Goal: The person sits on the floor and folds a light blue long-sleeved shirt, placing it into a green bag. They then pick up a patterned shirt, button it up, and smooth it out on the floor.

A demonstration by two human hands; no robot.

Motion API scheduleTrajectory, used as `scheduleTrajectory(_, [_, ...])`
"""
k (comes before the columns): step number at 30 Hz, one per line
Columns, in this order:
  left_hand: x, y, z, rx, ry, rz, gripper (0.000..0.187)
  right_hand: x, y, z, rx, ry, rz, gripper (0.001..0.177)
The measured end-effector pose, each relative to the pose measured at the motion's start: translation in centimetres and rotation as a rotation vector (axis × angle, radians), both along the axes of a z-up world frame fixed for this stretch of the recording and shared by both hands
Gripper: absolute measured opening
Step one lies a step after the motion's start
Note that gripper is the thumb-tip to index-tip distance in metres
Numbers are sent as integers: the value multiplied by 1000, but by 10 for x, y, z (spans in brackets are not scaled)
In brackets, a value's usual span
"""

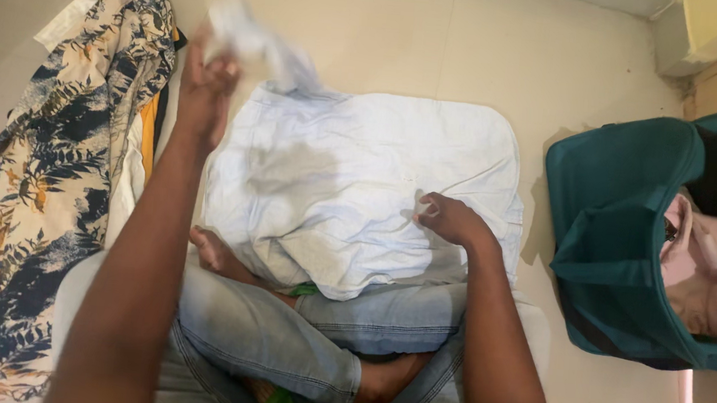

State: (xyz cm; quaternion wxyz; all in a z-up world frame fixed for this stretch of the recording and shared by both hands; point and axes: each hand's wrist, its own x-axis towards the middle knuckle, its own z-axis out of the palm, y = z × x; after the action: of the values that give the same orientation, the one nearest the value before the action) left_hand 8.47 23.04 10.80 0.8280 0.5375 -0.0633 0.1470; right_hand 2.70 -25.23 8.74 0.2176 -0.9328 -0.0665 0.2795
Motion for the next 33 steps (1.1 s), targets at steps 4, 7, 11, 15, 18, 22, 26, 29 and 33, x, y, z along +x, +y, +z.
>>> scheduleTrajectory(4, [-5,13,-22,824,87,250,103,6,-1,-8,-7,20,-3,60])
scheduleTrajectory(7, [-15,8,-56,1643,735,64,108,15,-11,-28,-16,-129,56,61])
scheduleTrajectory(11, [-41,-12,-100,1743,1147,-286,119,22,-35,-69,-57,-157,21,77])
scheduleTrajectory(15, [-28,-8,-128,1771,948,-133,112,40,-44,-90,-143,-76,103,90])
scheduleTrajectory(18, [-17,0,-136,1708,712,51,93,50,-30,-79,-233,-20,61,100])
scheduleTrajectory(22, [-21,-30,-129,1730,573,362,94,58,-14,-62,-263,-25,-79,92])
scheduleTrajectory(26, [-19,-43,-95,1545,833,406,104,80,-66,-90,65,-393,-302,61])
scheduleTrajectory(29, [-22,-21,-85,1455,1156,344,107,95,-144,-106,-41,-783,-419,40])
scheduleTrajectory(33, [-24,40,-108,1302,1288,-231,80,107,-201,-136,11,-398,-546,41])
